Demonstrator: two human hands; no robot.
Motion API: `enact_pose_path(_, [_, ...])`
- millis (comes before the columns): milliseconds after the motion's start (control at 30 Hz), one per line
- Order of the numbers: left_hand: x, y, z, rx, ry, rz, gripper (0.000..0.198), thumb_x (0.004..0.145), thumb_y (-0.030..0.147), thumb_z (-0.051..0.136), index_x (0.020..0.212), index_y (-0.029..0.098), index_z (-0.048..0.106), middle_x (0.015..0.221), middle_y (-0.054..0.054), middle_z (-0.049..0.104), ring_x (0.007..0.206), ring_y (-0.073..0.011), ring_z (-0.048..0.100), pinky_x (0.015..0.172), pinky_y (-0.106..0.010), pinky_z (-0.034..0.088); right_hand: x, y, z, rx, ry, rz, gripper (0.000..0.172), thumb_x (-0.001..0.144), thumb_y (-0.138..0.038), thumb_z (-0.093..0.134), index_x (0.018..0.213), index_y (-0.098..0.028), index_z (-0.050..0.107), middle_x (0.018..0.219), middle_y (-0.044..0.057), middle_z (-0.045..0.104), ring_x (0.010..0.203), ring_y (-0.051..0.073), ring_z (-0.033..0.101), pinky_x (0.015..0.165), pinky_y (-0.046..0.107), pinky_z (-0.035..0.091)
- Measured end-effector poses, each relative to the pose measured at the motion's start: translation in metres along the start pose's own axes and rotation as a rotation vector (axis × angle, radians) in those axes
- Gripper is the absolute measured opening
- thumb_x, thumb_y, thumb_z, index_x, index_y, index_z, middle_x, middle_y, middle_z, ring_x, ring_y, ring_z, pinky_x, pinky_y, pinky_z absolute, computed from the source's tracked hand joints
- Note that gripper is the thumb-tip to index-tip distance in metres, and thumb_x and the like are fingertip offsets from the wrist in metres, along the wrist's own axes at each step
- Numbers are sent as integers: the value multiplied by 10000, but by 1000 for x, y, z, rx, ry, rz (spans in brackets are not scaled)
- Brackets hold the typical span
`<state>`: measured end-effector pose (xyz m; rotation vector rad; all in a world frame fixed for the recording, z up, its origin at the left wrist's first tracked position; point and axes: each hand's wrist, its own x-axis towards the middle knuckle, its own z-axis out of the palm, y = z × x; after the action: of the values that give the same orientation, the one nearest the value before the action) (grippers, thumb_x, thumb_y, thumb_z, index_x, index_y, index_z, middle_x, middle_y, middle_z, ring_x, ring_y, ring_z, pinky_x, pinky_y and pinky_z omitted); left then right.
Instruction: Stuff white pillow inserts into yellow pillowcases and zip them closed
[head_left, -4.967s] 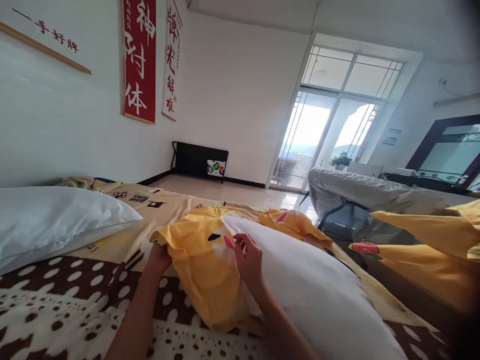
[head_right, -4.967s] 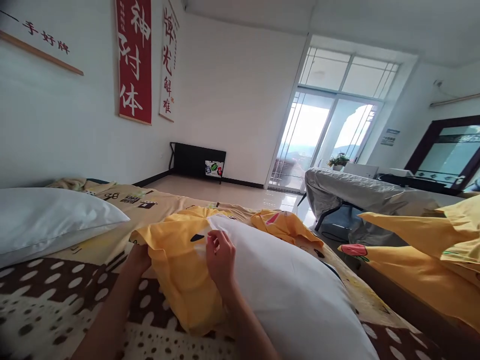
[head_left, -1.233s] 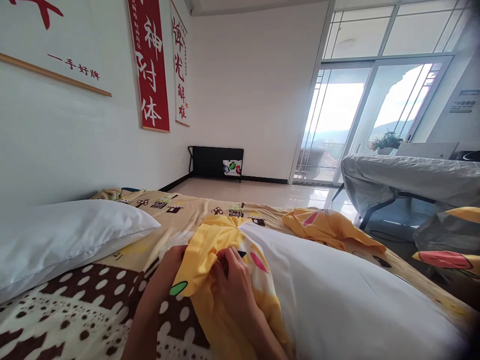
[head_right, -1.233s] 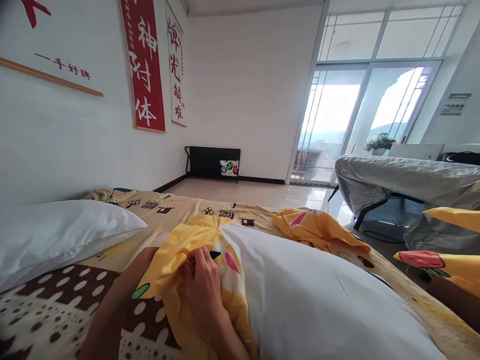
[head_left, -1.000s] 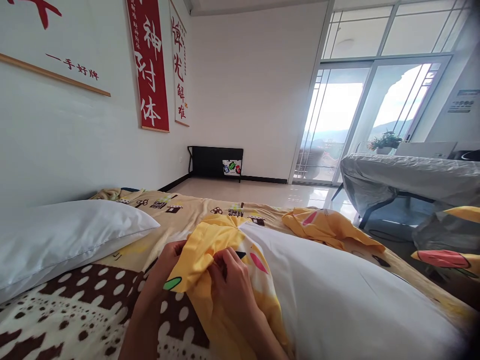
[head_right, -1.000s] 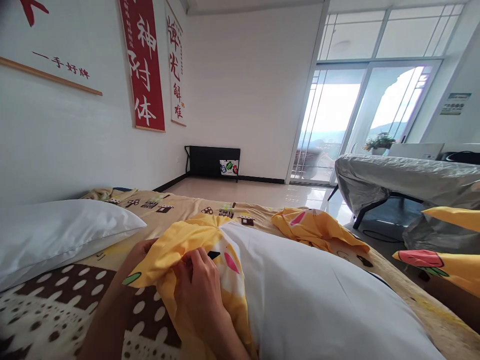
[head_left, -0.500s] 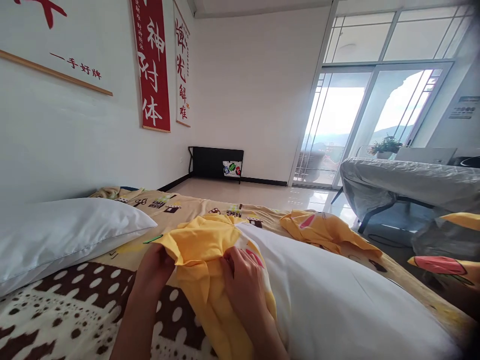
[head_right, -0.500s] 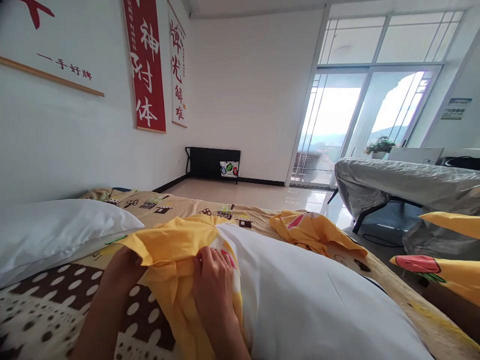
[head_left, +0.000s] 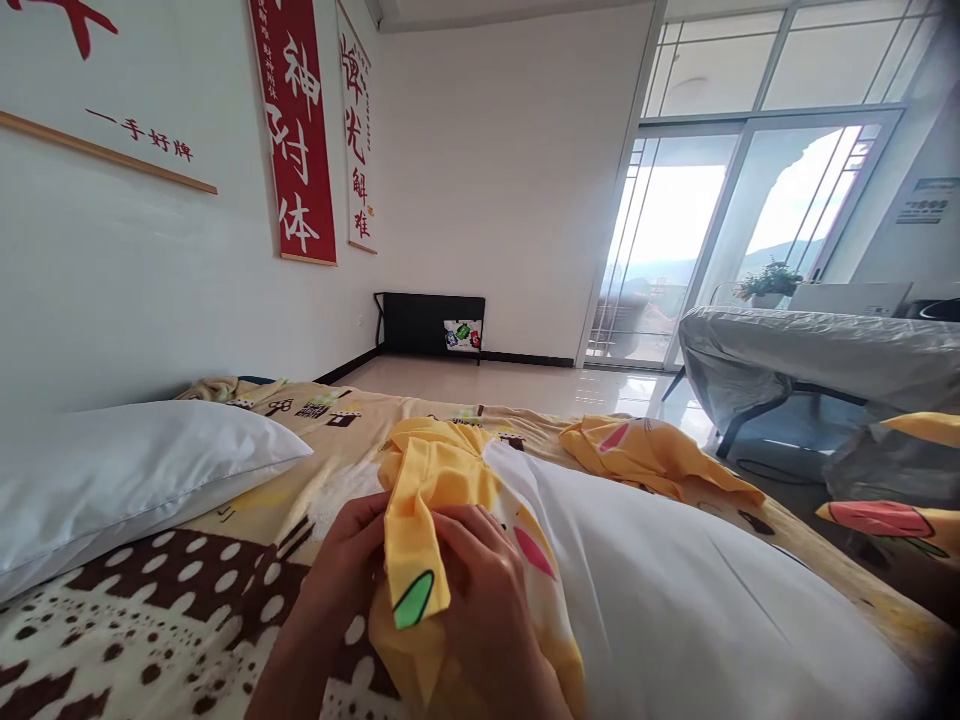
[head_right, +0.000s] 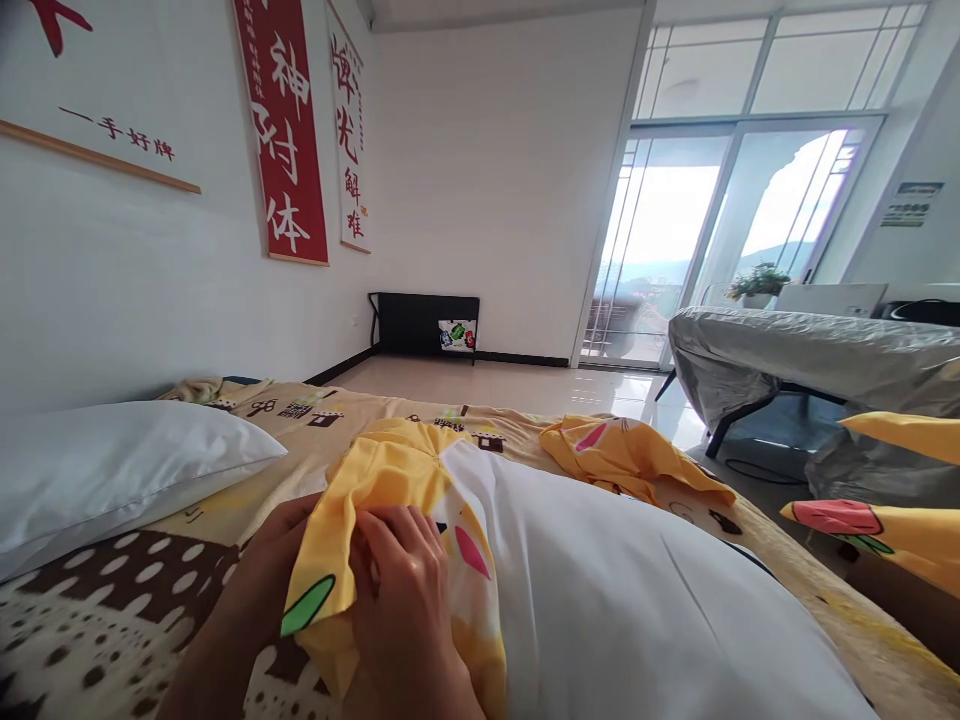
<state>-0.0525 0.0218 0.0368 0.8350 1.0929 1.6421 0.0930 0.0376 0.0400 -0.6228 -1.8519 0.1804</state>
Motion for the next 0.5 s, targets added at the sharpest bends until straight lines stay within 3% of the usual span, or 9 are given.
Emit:
enact_pose_path(200, [-5, 2, 1, 132, -33, 79, 347, 601, 384, 763, 884, 184, 745, 856, -35, 681, 672, -151, 529, 573, -224, 436, -5, 9, 9, 54, -50, 109, 140, 740, -132, 572, 814, -209, 664, 837, 26, 637, 768, 155, 583, 670, 255, 441])
enact_pose_path(300, [1, 0, -6, 198, -158, 80, 364, 682, 380, 729, 999, 201, 725, 975, -43, 673, 740, -161, 532, 634, -229, 446, -5, 13, 13, 107, 20, 126, 78, 758, -168, 557, 718, -198, 617, 749, 15, 598, 701, 142, 547, 625, 246, 402])
enact_pose_path(400, [11, -4, -14, 204, -313, 68, 348, 752, 362, 690, 1066, 214, 695, 874, -22, 648, 720, -141, 511, 643, -216, 434, -6, 17, 18, 108, -6, 105, 88, 779, -206, 553, 697, -190, 579, 722, 14, 574, 677, 140, 520, 614, 249, 382])
enact_pose_path(500, [19, -8, -17, 114, -351, 40, 295, 745, 370, 701, 967, 176, 710, 689, 6, 562, 595, -97, 437, 590, -202, 411, -5, 20, 20, 94, -46, 133, 101, 808, -167, 498, 739, -186, 569, 743, 18, 574, 688, 138, 517, 611, 243, 384])
